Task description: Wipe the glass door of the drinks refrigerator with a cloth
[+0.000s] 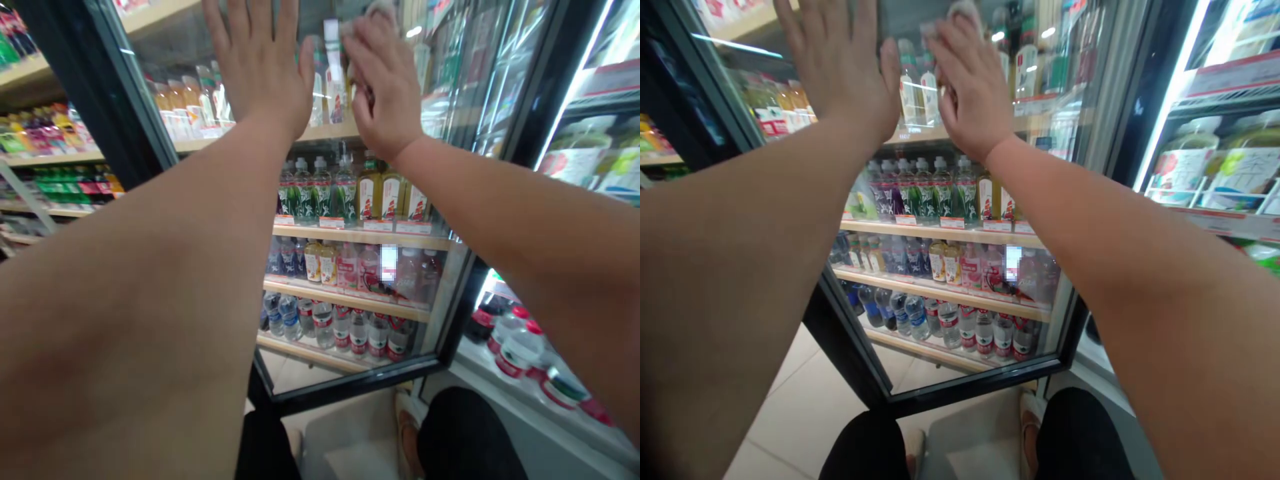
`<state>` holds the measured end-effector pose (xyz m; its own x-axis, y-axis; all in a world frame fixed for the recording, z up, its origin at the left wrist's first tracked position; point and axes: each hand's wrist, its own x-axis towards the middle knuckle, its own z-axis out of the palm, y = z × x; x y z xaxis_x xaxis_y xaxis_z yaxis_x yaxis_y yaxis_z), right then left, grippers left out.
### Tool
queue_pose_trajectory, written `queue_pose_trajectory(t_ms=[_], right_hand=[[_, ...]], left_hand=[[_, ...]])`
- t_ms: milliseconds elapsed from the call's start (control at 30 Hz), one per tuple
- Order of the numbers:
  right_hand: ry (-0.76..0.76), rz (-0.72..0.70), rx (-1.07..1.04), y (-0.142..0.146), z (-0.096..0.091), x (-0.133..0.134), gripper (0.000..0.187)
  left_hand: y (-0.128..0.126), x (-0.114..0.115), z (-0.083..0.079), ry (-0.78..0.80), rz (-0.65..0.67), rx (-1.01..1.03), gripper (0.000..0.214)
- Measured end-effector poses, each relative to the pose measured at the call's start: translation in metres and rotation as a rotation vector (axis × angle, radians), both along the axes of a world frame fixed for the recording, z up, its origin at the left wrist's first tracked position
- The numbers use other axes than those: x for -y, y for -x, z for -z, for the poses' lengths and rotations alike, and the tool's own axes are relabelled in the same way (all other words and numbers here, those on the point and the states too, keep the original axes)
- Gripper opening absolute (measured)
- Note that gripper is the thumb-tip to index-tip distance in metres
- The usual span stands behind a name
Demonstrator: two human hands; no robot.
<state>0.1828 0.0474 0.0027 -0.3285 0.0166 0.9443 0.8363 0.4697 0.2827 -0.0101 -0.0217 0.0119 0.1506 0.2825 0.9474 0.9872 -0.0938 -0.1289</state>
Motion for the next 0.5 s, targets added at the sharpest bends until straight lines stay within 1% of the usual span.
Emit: queue_pose_trajectory(t_ms=[67, 100, 133, 167, 200, 267, 300, 333, 367, 400, 433, 467, 500], right_hand=[[0.019, 0.013, 0.312, -0.015, 0.009, 0.009, 0.070], [0.027, 0.021, 0.423, -0.024, 0.010, 0.011, 0.072], [0.017, 0.024, 0.462, -0.032, 0.010, 0.010, 0.073], [-0.010, 0.028, 0.401, -0.039, 0.008, 0.007, 0.073], [-0.034, 0.045, 0.239, -0.045, 0.005, 0.002, 0.073], [-0.062, 0.113, -0.229, -0.052, 0.000, -0.009, 0.069], [-0.067, 0.145, -0.386, -0.052, -0.001, -0.012, 0.068], [-0.074, 0.159, -0.435, -0.052, 0.000, -0.014, 0.067], [-0.088, 0.145, -0.361, -0.051, 0.004, -0.014, 0.065], [-0.108, 0.102, -0.192, -0.051, 0.008, -0.012, 0.065], [-0.114, 0.044, 0.031, -0.052, 0.014, -0.009, 0.064], [-0.082, -0.014, 0.256, -0.054, 0.020, -0.007, 0.063], [-0.024, -0.062, 0.436, -0.057, 0.025, -0.005, 0.062]], left_hand=[[0.001, -0.002, 0.000, -0.014, -0.012, 0.007, 0.059], [0.001, -0.003, -0.001, -0.010, -0.028, 0.012, 0.059], [0.001, -0.004, -0.001, -0.002, -0.046, 0.017, 0.059], [0.001, -0.004, -0.001, 0.006, -0.057, 0.018, 0.059], [0.001, -0.004, -0.001, 0.015, -0.061, 0.015, 0.059], [0.001, -0.004, 0.000, 0.024, -0.057, 0.008, 0.060], [0.001, -0.004, 0.000, 0.021, -0.052, 0.004, 0.060], [0.001, -0.004, 0.000, 0.015, -0.049, 0.003, 0.060], [0.001, -0.005, 0.001, 0.012, -0.053, 0.007, 0.060], [0.001, -0.005, 0.001, 0.011, -0.059, 0.012, 0.060], [0.002, -0.005, 0.000, 0.010, -0.062, 0.015, 0.060], [0.002, -0.006, 0.000, 0.008, -0.062, 0.016, 0.060], [0.003, -0.006, 0.000, 0.009, -0.057, 0.015, 0.060]])
